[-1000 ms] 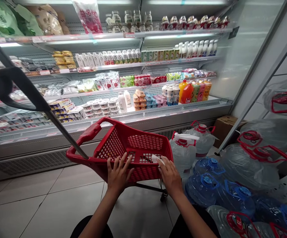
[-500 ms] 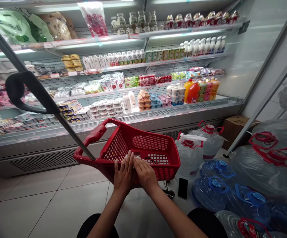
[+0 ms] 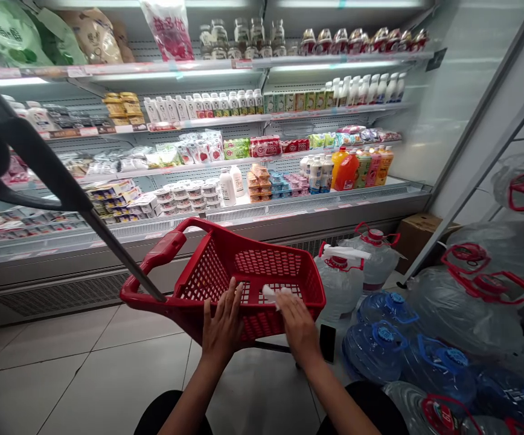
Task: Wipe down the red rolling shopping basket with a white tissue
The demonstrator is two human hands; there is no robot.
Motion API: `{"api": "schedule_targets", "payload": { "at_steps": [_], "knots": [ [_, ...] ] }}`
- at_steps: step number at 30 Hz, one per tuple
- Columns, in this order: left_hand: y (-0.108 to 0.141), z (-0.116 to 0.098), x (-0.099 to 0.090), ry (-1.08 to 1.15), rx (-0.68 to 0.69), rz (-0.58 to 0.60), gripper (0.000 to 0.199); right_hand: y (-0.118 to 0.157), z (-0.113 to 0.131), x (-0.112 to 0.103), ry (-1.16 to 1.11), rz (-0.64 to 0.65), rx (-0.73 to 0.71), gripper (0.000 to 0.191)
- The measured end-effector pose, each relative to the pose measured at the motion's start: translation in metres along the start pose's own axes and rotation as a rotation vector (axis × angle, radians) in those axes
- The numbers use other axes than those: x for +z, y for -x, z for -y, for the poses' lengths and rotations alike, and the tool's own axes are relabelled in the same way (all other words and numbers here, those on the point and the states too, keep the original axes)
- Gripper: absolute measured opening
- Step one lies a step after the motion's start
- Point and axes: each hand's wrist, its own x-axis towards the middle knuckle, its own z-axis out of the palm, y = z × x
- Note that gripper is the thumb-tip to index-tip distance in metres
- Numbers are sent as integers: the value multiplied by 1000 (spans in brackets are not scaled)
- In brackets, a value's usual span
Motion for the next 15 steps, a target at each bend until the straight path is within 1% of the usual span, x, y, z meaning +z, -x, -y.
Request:
{"api": "schedule_targets", "payload": {
  "at_steps": [3,5,7,11,13,15],
  "knots": [
    [0,0,-2,-16,-2,-7,76,-25,42,21,-74,32,-102,73],
    [1,4,-7,-31,10,-2,72,-36,59,29,-109,38,-159,69],
    [1,14,-15,-37,39,12,70,-40,62,30,-129,40,-197,68],
    [2,33,-28,-17,109,18,72,-38,49,23,-158,78,-197,66],
    [2,37,-31,6,113,10,72,-38,46,19,-183,87,-137,60],
    [0,35,-30,29,90,8,68,-40,48,15,-233,96,-26,53]
  ]
}}
